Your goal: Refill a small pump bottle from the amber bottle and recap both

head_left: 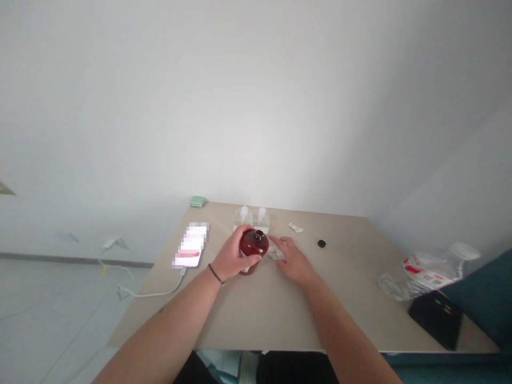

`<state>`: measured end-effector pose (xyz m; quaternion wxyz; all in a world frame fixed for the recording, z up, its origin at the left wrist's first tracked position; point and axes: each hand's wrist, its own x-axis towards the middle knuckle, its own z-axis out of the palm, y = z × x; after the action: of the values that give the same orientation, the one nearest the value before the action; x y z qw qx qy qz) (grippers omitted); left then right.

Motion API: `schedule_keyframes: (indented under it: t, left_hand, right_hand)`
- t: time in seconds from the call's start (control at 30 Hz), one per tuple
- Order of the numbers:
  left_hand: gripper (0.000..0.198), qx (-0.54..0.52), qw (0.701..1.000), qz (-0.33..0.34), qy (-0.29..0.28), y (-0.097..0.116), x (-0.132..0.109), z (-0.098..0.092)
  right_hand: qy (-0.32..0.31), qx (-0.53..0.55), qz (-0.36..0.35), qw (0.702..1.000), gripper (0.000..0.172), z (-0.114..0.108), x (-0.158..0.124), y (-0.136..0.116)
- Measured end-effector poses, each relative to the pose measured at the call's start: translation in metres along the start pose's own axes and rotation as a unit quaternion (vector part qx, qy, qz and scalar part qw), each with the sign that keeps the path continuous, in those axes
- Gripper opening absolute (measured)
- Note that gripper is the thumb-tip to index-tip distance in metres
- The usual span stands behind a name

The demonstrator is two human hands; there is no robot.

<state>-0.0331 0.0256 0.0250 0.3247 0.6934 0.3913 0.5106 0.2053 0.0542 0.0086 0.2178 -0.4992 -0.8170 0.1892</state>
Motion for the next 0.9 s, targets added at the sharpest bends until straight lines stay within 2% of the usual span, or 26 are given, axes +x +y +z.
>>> schedule_keyframes:
  t: [0.1,0.2,0.3,0.37,0.43,0.5,0.6,0.73,0.9]
  left_hand:
    - [0.066,-0.010,1.000,-0.011,0.000,-0.001,0.000,-0.001]
    - [0.067,-0.003,1.000,-0.001,-0.013,0.002,-0.001,0.000]
    - [0.070,0.030,0.998,0.042,-0.031,0.008,-0.003,0.003]
    - [0.070,0.071,0.994,0.079,-0.040,0.013,-0.004,0.005]
    - [0.068,0.113,0.987,0.106,-0.046,0.017,-0.004,0.007]
    - [0.065,0.139,0.982,0.119,-0.046,0.019,-0.003,0.009]
    - [0.066,0.149,0.980,0.124,-0.047,0.020,-0.003,0.010]
    - [0.070,0.154,0.978,0.132,-0.056,0.021,-0.004,0.011]
    - [0.071,0.170,0.973,0.147,-0.052,0.025,-0.006,0.013]
  right_hand:
    - [-0.033,0.035,0.000,0.999,0.054,0.001,0.006,-0.009]
    - [-0.006,0.060,0.017,0.998,0.036,-0.006,0.008,-0.017]
    - [0.025,0.098,0.046,0.994,0.036,-0.026,0.002,-0.026]
    - [0.028,0.191,0.058,0.979,0.038,-0.044,-0.005,-0.035]
    - [0.021,0.289,0.038,0.956,0.038,-0.060,-0.013,-0.046]
    - [-0.003,0.308,0.008,0.951,0.041,-0.072,-0.018,-0.057]
    - [-0.008,0.247,-0.022,0.969,0.043,-0.078,-0.022,-0.071]
    - [0.008,0.111,-0.051,0.992,0.044,-0.079,-0.023,-0.082]
    - [-0.007,-0.033,-0.129,0.991,0.044,-0.084,-0.027,-0.091]
